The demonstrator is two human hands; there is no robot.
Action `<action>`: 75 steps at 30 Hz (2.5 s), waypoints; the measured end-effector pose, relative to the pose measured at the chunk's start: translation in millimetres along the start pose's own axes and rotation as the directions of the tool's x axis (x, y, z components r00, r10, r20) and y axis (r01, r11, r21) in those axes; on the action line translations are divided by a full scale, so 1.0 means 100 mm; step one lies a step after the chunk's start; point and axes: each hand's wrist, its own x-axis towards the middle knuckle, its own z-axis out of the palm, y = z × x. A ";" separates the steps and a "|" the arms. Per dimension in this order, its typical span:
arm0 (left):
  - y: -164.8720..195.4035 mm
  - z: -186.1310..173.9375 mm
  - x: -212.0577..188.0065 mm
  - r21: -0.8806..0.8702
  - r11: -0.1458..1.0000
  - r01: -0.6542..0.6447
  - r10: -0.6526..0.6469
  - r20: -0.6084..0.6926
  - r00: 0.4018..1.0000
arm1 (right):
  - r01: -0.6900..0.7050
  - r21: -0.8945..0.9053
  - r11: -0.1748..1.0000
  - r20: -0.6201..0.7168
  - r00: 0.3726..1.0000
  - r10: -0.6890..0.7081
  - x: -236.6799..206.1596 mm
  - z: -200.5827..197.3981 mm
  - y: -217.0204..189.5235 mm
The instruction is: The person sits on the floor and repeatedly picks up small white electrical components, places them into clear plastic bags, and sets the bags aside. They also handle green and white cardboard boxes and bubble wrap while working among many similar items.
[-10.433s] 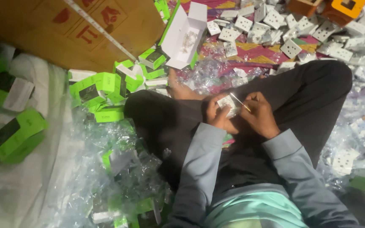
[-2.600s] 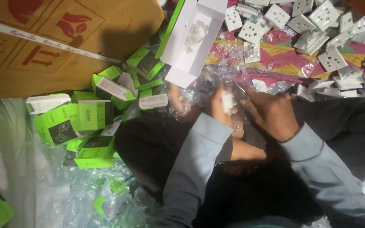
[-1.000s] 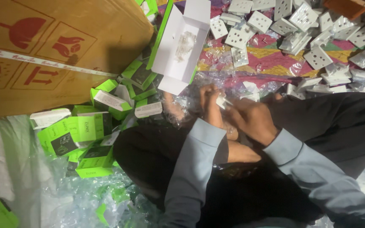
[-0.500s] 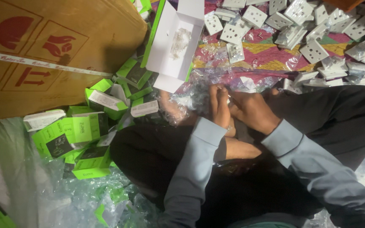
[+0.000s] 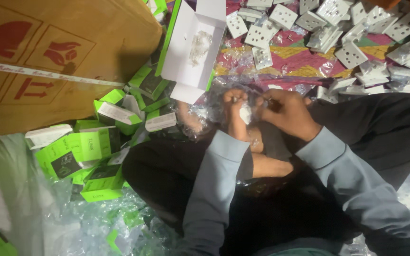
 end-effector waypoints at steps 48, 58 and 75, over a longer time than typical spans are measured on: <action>0.32 0.18 -0.14 0.315 0.949 -0.018 -0.101 0.356 0.929 | -0.156 0.505 0.849 -0.083 0.970 0.228 0.14 0.17 0.52; 0.35 -0.03 -0.14 0.133 0.990 0.044 -0.096 0.417 0.904 | -0.111 0.695 0.710 -0.197 0.921 0.336 0.26 -0.19 0.25; 0.33 -0.01 0.01 0.046 0.998 0.051 -0.061 0.265 0.962 | -0.183 0.181 0.966 0.004 0.983 0.185 0.13 0.09 0.18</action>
